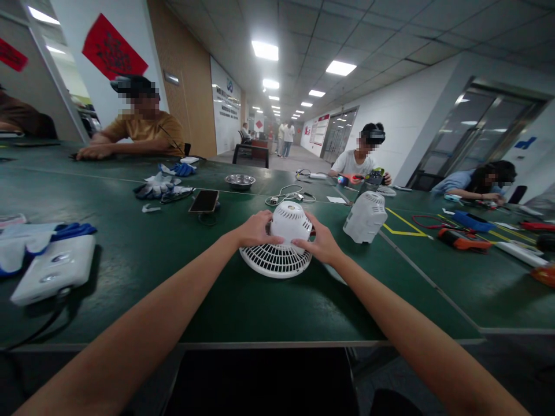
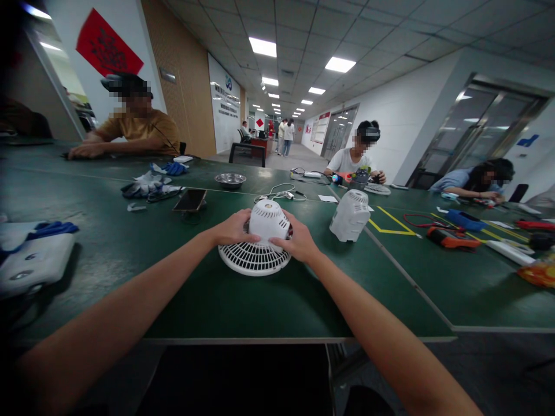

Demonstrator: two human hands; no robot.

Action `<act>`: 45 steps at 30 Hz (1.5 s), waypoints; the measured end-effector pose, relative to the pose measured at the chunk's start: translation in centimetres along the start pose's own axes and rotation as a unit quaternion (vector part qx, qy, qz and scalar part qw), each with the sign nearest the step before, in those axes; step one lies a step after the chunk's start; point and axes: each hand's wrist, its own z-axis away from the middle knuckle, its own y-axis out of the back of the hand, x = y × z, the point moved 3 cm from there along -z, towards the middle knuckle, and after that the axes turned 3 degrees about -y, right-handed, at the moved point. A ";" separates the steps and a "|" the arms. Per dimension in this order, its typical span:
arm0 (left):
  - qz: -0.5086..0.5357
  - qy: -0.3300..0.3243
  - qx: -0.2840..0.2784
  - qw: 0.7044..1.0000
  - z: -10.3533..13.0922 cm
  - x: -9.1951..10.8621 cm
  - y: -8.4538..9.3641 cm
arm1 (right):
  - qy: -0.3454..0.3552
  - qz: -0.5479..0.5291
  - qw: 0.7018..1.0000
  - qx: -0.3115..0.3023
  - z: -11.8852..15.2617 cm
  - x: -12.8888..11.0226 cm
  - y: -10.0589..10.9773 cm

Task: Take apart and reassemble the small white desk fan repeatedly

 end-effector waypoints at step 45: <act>0.040 -0.037 0.045 0.998 0.5 2.8 -0.7 | 0.000 -0.023 0.998 -0.060 0.1 -0.9 0.6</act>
